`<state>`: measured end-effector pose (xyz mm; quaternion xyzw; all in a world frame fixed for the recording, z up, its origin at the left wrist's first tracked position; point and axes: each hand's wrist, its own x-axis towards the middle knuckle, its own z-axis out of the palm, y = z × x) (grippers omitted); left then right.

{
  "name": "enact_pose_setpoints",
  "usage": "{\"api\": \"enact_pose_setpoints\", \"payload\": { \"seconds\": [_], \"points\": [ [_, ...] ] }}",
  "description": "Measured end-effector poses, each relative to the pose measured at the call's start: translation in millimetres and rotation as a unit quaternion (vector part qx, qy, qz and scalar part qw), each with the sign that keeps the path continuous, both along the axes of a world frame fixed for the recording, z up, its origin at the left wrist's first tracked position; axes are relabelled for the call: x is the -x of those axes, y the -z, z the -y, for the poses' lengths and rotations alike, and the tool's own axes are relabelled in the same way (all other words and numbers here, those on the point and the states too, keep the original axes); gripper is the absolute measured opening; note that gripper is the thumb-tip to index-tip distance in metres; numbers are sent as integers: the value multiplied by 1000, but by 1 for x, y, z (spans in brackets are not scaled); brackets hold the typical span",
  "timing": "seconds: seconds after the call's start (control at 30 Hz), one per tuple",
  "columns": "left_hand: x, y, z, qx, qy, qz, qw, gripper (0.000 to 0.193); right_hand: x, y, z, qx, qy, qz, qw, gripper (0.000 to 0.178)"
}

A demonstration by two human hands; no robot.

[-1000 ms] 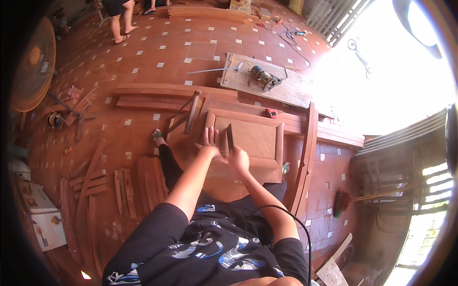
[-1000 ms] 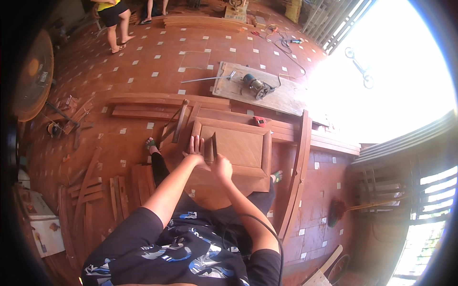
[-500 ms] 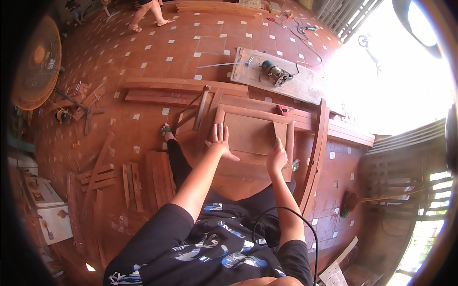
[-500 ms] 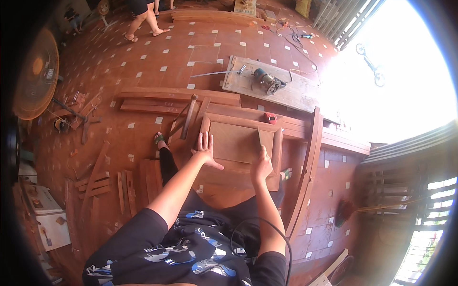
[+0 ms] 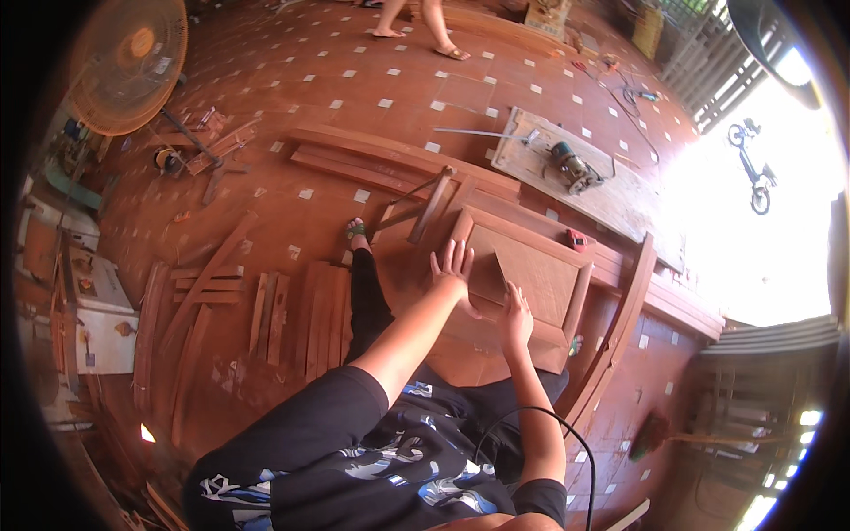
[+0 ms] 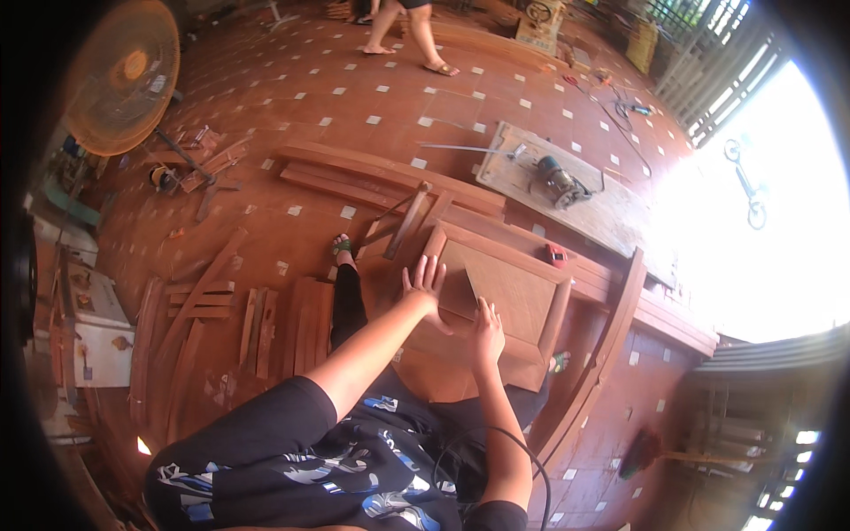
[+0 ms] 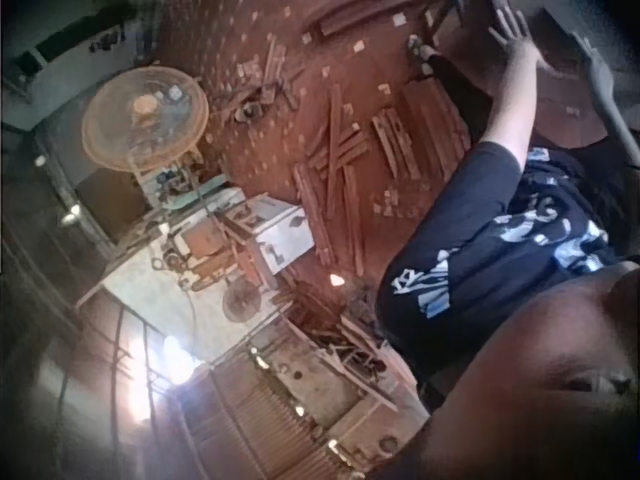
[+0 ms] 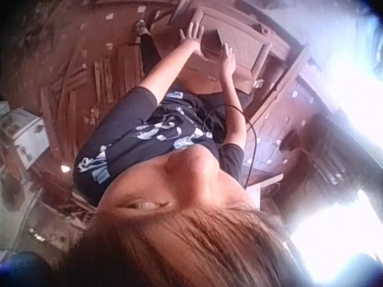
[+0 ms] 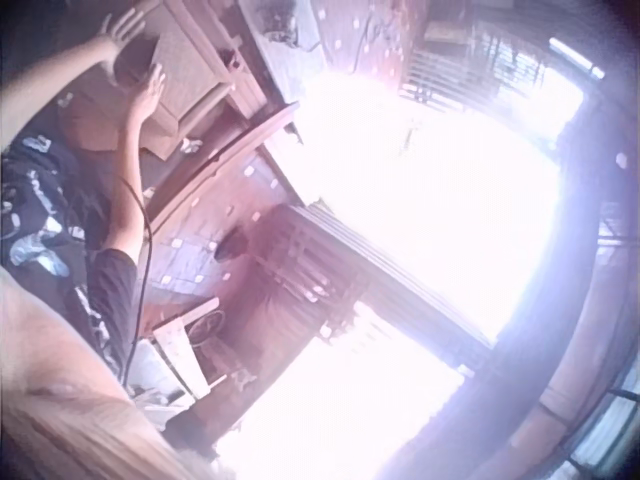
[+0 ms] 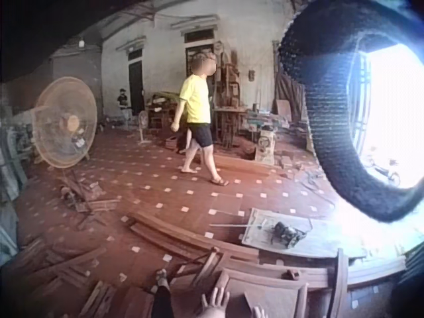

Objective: The person sands a wooden drawer front using a sanding block, moving it back and forth across the surface. The person holds the drawer with the left hand while sanding with the right hand.

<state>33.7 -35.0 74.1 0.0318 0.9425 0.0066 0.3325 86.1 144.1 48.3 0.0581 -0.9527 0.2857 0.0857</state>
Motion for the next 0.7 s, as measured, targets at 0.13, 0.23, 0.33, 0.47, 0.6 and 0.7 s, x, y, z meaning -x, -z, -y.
{"api": "enact_pose_setpoints", "payload": {
  "seconds": [0.13,0.23,0.33,0.47,0.6,0.7],
  "points": [
    [-2,-9,-1,2,28,-9,1000,162,6,-37,5,88,48,48,994,37],
    [-4,1,-1,28,64,-52,996,160,17,-25,-26,-26,99,-58,993,41],
    [-8,11,2,8,66,-85,994,160,20,-22,-51,-16,159,-51,986,44],
    [0,6,-3,20,51,-42,998,160,18,-5,-77,-58,103,-13,993,48],
    [1,1,-10,45,46,-21,998,160,25,2,-79,-62,87,80,991,51],
    [0,0,-6,46,47,-24,998,159,43,3,-66,-113,100,123,981,53]
  ]
}}
